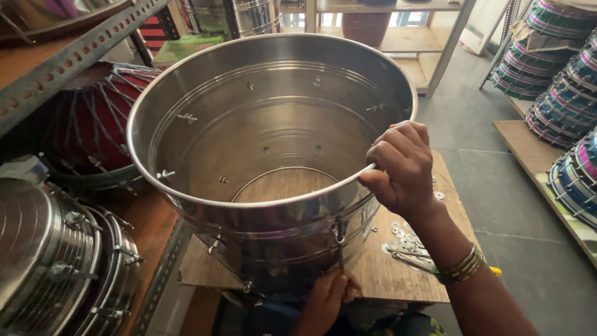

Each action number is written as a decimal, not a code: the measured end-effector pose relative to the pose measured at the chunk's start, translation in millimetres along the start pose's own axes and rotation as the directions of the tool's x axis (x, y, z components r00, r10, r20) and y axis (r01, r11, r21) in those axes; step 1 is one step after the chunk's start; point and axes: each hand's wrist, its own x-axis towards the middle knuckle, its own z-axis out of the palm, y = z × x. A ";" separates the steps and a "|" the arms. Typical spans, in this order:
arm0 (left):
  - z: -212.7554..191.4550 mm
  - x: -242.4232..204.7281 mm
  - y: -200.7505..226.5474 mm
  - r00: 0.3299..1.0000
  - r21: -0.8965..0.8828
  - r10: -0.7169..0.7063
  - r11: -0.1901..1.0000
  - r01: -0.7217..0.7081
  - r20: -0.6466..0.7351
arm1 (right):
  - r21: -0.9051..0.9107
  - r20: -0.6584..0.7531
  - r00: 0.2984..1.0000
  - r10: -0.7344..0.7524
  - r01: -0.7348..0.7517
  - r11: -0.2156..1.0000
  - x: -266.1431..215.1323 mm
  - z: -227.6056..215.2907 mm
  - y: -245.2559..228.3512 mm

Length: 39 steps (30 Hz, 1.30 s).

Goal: The person uses a metal rod to tighten tension rods on a large, shiny metal drum shell. They systematically rotate the drum and adjust the hardware around its circumference, occasionally tapping the shell to check the fit.

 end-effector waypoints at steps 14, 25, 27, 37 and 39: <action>-41.0 -14.2 15.2 0.999 0.336 -0.024 0.942 0.007 0.048 | 0.012 0.010 1.000 -0.012 0.012 1.000 1.5 -3.0 -2.3; -13.9 -8.2 9.6 0.986 0.314 -0.028 0.946 0.078 -0.161 | 0.136 -0.219 0.944 0.245 -0.219 0.966 -51.5 6.5 -50.3; -7.9 -9.8 3.1 0.990 0.349 -0.036 0.934 0.083 -0.140 | 0.305 -0.197 0.796 0.572 -0.505 0.807 -104.9 15.3 -65.7; 16.1 -15.0 -13.4 0.999 0.635 0.041 0.771 -0.034 0.004 | 0.529 0.431 0.393 0.812 -0.839 0.126 -373.7 79.8 -103.2; 20.4 -10.9 -6.8 0.998 0.735 -0.044 0.678 0.004 0.036 | 0.527 0.477 0.275 0.835 -0.850 -0.022 -387.9 80.2 -99.2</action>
